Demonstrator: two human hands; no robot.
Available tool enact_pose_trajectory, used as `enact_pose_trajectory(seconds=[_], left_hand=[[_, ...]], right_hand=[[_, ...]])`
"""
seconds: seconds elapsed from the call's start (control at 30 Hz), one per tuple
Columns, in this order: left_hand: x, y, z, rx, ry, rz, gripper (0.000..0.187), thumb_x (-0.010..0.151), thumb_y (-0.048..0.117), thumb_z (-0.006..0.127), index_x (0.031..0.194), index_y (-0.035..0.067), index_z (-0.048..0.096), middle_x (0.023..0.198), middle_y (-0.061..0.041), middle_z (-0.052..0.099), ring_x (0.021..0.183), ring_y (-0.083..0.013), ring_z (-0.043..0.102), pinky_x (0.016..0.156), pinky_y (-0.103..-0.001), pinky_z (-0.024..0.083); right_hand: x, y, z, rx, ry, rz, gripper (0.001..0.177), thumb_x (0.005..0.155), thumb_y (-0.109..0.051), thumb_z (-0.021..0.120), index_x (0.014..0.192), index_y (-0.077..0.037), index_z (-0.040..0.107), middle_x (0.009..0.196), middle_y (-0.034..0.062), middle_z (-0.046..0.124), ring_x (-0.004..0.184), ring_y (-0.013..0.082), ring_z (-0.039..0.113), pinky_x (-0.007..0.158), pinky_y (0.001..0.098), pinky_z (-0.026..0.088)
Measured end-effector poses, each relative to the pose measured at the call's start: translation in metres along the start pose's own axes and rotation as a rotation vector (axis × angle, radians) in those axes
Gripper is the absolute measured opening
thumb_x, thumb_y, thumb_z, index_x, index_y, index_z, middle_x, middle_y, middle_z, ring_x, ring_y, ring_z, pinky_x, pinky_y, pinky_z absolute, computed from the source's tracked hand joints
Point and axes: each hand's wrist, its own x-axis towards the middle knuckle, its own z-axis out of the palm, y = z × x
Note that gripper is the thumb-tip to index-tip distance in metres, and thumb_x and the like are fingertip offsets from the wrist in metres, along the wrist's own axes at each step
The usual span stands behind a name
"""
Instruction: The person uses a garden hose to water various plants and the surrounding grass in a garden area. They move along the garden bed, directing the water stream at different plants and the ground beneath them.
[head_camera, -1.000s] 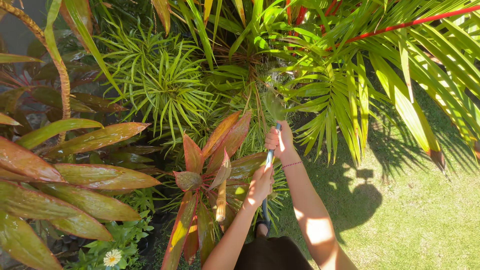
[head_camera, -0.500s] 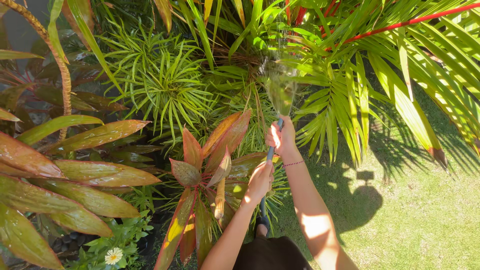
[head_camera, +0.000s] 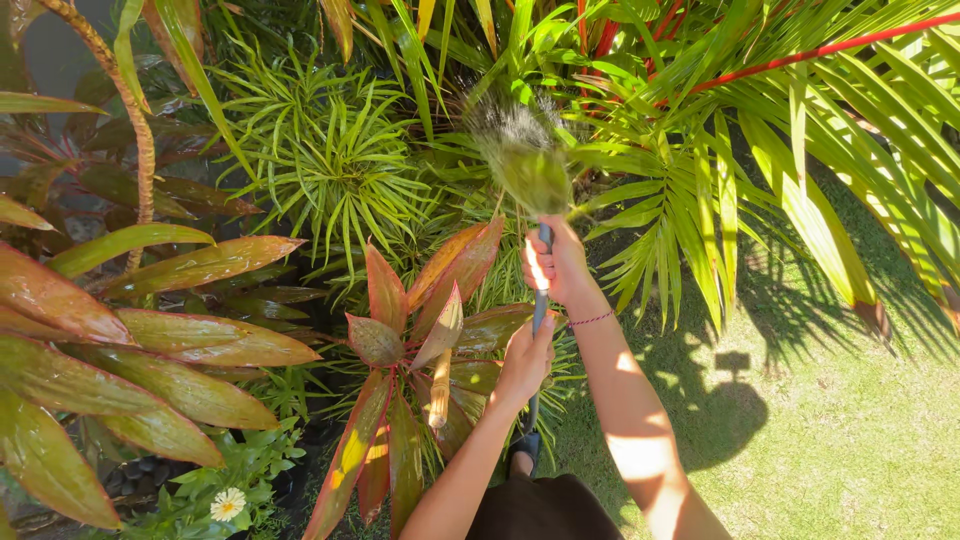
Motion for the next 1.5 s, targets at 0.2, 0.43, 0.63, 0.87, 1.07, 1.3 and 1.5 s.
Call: enact_pose_trajectory(seconds=[0.2,0.43,0.63,0.87,1.07,1.3,1.5], left_hand=[[-0.014,0.023,0.013,0.033,0.053,0.073,0.032,0.106,0.038,0.053,0.089,0.011,0.049,0.064,0.008,0.037,0.052,-0.0022,0.033,0.044,-0.024,0.024],[-0.030,0.060,0.025,0.292,0.051,0.318,0.032,0.106,0.036,0.054,0.092,0.007,0.056,0.064,0.007,0.040,0.057,-0.0022,0.035,0.049,-0.026,0.027],[-0.027,0.050,0.026,0.273,0.032,0.183,0.033,0.106,0.036,0.055,0.087,0.010,0.051,0.062,0.008,0.038,0.052,-0.0021,0.034,0.044,-0.025,0.025],[-0.009,0.024,0.035,0.180,-0.011,0.083,0.035,0.105,0.035,0.056,0.081,0.011,0.046,0.058,0.008,0.037,0.047,-0.0026,0.032,0.041,-0.025,0.023],[-0.005,0.033,0.056,0.258,-0.020,0.197,0.034,0.105,0.034,0.058,0.082,0.010,0.050,0.062,0.008,0.039,0.051,-0.0017,0.034,0.044,-0.024,0.025],[0.000,0.045,0.072,0.398,-0.030,0.401,0.037,0.107,0.036,0.059,0.086,0.007,0.056,0.066,0.007,0.041,0.059,-0.0019,0.036,0.050,-0.025,0.029],[0.002,0.039,0.079,0.337,0.004,0.247,0.028,0.101,0.033,0.058,0.091,0.008,0.063,0.061,0.008,0.039,0.052,-0.0021,0.034,0.045,-0.025,0.025]], right_hand=[[-0.030,-0.023,0.055,-0.214,-0.215,0.030,0.051,0.102,-0.046,0.042,0.062,-0.014,0.037,0.045,-0.0067,0.026,0.034,0.0063,0.020,0.031,0.0249,0.016],[-0.067,-0.037,0.071,-0.061,-0.493,-0.174,0.054,0.107,-0.045,0.041,0.065,-0.012,0.036,0.050,-0.0038,0.028,0.039,0.0090,0.022,0.037,0.0269,0.019],[-0.068,-0.032,0.050,0.050,-0.287,-0.250,0.053,0.106,-0.046,0.042,0.064,-0.013,0.036,0.049,-0.0041,0.027,0.038,0.0095,0.022,0.035,0.0280,0.020],[-0.062,-0.031,0.019,0.121,-0.045,-0.212,0.054,0.103,-0.048,0.043,0.062,-0.014,0.035,0.047,-0.0040,0.025,0.036,0.0105,0.021,0.033,0.0290,0.019],[-0.079,-0.047,0.013,0.065,-0.156,-0.377,0.055,0.104,-0.050,0.042,0.065,-0.012,0.036,0.048,-0.0021,0.026,0.039,0.0132,0.021,0.038,0.0317,0.021],[-0.103,-0.056,0.024,-0.032,-0.286,-0.627,0.054,0.108,-0.044,0.038,0.068,-0.008,0.037,0.049,-0.0011,0.027,0.039,0.0104,0.020,0.036,0.0283,0.017],[-0.102,-0.060,0.022,-0.030,-0.082,-0.529,0.053,0.109,-0.042,0.039,0.067,-0.009,0.036,0.050,-0.0012,0.027,0.039,0.0093,0.021,0.035,0.0271,0.018]])
